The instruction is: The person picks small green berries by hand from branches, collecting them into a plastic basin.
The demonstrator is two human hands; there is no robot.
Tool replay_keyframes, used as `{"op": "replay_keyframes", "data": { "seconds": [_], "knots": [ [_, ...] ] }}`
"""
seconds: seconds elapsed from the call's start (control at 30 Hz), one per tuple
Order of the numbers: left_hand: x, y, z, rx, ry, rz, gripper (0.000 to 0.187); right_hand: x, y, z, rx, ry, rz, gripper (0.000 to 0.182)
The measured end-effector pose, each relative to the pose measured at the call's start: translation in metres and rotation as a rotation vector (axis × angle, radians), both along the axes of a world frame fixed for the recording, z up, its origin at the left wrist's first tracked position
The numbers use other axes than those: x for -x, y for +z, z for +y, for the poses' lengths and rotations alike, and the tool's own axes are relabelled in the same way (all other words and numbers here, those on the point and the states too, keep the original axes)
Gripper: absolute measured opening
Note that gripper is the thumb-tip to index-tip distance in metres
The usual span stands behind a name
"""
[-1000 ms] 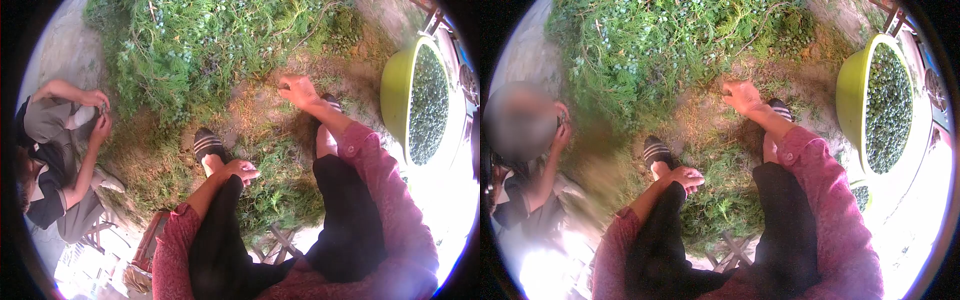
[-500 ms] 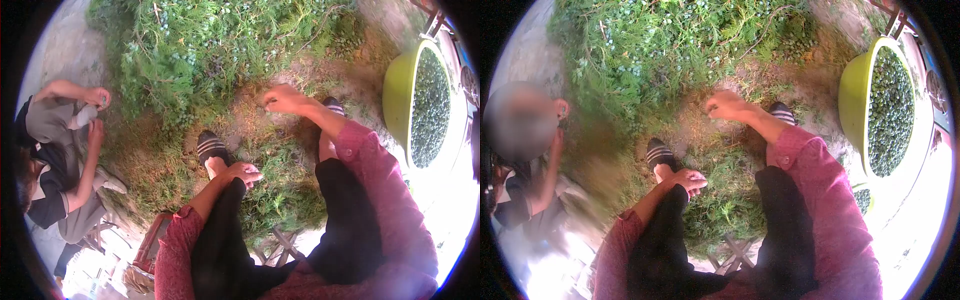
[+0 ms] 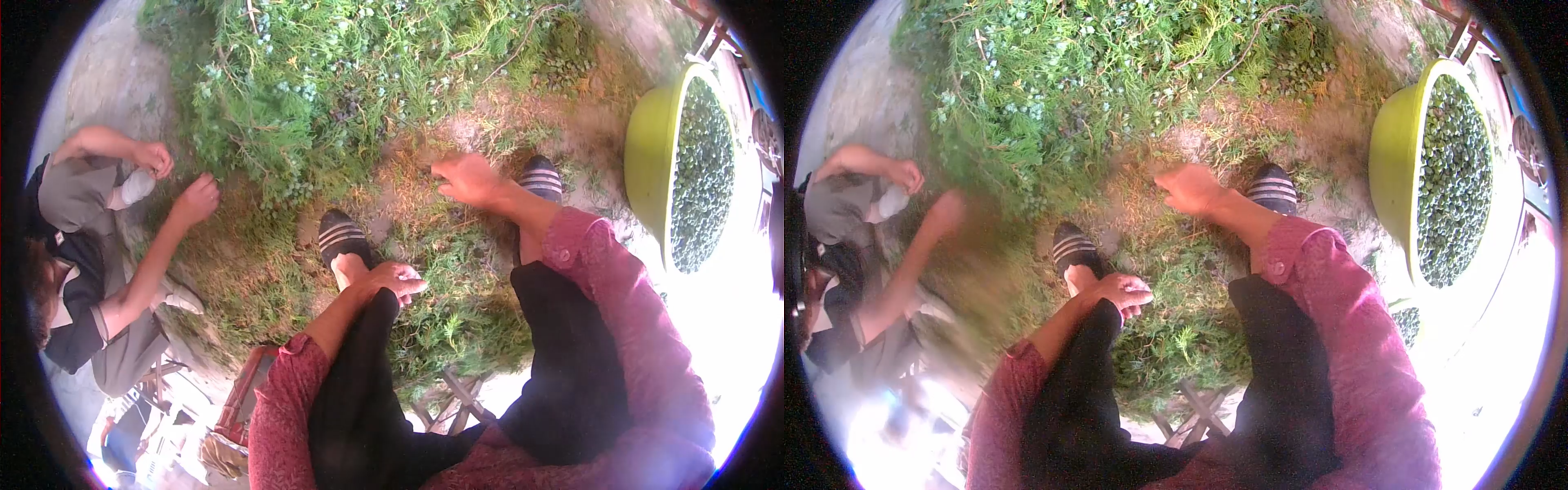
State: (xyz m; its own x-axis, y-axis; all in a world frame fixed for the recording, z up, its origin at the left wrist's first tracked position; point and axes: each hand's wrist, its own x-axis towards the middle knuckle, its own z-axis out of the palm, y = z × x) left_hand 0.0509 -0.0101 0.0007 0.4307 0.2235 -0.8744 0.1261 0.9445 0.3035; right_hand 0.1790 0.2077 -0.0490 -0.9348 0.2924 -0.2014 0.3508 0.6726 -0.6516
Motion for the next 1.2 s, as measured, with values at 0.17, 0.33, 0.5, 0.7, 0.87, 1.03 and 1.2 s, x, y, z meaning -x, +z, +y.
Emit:
{"op": "replay_keyframes", "data": {
  "seconds": [0.17, 0.33, 0.5, 0.7, 0.87, 1.03, 1.2],
  "knots": [
    [-0.001, -0.006, -0.003, 0.018, -0.009, 0.019, 0.042, -0.004, 0.015, 0.018, 0.531, -0.121, -0.238, 0.021],
    [-0.002, -0.007, -0.005, 0.002, 0.026, 0.001, 0.043, -0.019, 0.035, 0.033, 1.599, -0.468, -0.216, 0.025],
    [0.0, -0.007, -0.004, 0.031, 0.031, -0.007, 0.043, 0.025, 0.003, 0.041, 0.626, -0.481, -0.152, 0.025],
    [-0.001, -0.006, -0.005, 0.047, 0.042, -0.009, 0.045, 0.035, -0.001, 0.026, 0.064, -0.343, -0.062, 0.022],
    [0.0, -0.008, -0.007, 0.008, 0.081, -0.024, 0.045, 0.013, 0.019, 0.055, 1.288, -0.467, -0.2, 0.022],
    [0.0, -0.007, -0.004, 0.011, 0.044, -0.006, 0.044, 0.043, 0.033, 0.046, 0.996, -0.525, -0.205, 0.021],
    [0.0, -0.004, -0.005, -0.027, 0.11, -0.005, 0.047, 0.064, 0.0, 0.025, -0.117, -0.023, -0.024, 0.008]
  ]
}}
